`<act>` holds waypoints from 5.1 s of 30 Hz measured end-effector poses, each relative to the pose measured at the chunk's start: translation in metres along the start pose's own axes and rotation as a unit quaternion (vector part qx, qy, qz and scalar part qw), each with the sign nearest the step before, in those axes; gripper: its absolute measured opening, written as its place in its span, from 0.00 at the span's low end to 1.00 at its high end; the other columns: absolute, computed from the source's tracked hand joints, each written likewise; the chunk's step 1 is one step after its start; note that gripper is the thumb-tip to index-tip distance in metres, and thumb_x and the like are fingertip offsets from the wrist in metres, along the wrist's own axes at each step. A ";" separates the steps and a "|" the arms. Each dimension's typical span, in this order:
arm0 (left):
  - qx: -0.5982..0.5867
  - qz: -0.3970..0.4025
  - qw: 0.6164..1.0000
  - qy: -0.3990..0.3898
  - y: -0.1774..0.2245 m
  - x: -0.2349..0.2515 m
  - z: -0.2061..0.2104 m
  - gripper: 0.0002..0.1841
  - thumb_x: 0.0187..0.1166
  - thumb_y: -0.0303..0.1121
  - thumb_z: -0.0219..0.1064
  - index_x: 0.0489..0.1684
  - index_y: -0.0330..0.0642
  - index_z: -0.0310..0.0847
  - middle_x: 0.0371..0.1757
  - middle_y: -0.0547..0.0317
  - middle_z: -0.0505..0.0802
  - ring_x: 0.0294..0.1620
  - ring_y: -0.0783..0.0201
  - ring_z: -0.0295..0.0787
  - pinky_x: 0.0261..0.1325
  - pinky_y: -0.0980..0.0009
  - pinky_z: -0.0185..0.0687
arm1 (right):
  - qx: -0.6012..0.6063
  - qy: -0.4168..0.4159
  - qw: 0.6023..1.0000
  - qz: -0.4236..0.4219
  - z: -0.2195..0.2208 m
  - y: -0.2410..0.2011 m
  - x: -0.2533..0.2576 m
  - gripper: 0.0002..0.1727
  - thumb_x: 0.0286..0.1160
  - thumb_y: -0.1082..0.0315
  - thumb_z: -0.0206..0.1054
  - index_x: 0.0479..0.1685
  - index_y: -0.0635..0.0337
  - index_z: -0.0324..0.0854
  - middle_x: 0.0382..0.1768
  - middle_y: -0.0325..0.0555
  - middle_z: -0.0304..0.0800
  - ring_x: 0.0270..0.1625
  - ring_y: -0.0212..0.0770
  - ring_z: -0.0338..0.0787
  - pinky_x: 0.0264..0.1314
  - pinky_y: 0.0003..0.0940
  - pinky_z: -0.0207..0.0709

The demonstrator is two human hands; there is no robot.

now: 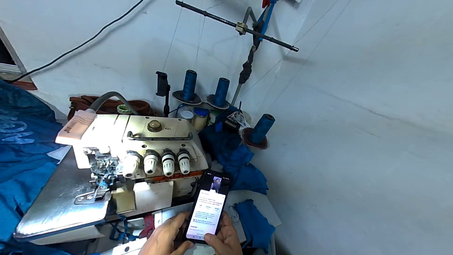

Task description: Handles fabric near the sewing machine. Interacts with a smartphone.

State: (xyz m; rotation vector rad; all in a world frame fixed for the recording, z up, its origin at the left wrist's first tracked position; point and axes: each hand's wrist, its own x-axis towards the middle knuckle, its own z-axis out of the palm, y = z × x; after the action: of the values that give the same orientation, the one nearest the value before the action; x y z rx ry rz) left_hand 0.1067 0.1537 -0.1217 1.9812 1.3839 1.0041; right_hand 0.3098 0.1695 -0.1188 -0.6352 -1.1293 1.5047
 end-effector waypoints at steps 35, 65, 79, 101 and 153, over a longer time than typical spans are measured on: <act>0.002 -0.005 1.000 -0.004 0.001 -0.001 -0.001 0.28 0.68 0.41 0.78 0.65 0.36 0.80 0.43 0.51 0.92 0.43 0.53 0.91 0.52 0.49 0.87 | 0.006 -0.002 1.000 -0.001 -0.001 0.001 0.000 0.32 0.65 0.90 0.62 0.74 0.74 0.58 0.61 0.52 0.88 0.61 0.38 0.92 0.68 0.38 0.86; -0.001 0.000 1.000 0.002 -0.001 0.000 0.001 0.28 0.68 0.42 0.78 0.65 0.38 0.81 0.44 0.53 0.93 0.45 0.54 0.92 0.54 0.50 0.88 | 0.011 -0.002 1.000 -0.004 -0.001 0.001 0.000 0.33 0.65 0.90 0.62 0.74 0.73 0.58 0.61 0.51 0.88 0.61 0.38 0.92 0.68 0.38 0.86; 0.002 0.002 1.000 -0.002 0.000 0.000 0.000 0.29 0.68 0.41 0.78 0.66 0.35 0.80 0.43 0.51 0.93 0.44 0.52 0.92 0.53 0.48 0.87 | 0.007 0.001 1.000 -0.004 -0.001 0.001 0.000 0.33 0.65 0.90 0.62 0.74 0.74 0.58 0.60 0.51 0.88 0.60 0.38 0.92 0.67 0.38 0.86; 0.012 0.006 1.000 0.008 0.002 0.000 0.001 0.29 0.69 0.40 0.78 0.68 0.35 0.80 0.46 0.49 0.93 0.47 0.51 0.93 0.56 0.48 0.87 | -0.003 -0.003 1.000 -0.015 -0.003 0.003 -0.001 0.29 0.68 0.90 0.56 0.72 0.73 0.59 0.59 0.48 0.89 0.59 0.35 0.92 0.67 0.36 0.86; -0.008 -0.018 0.999 -0.030 0.015 0.003 -0.009 0.28 0.72 0.35 0.77 0.68 0.27 0.78 0.50 0.37 0.92 0.51 0.42 0.92 0.60 0.41 0.83 | 0.018 -0.022 1.000 -0.007 -0.004 0.003 -0.001 0.34 0.64 0.89 0.63 0.73 0.70 0.57 0.62 0.46 0.88 0.62 0.34 0.91 0.71 0.38 0.84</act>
State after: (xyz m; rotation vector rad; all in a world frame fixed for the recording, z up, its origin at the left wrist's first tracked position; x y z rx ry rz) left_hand 0.1082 0.1513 -0.1043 1.9518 1.3693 0.9296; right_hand 0.3122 0.1704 -0.1231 -0.5698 -1.1361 1.5299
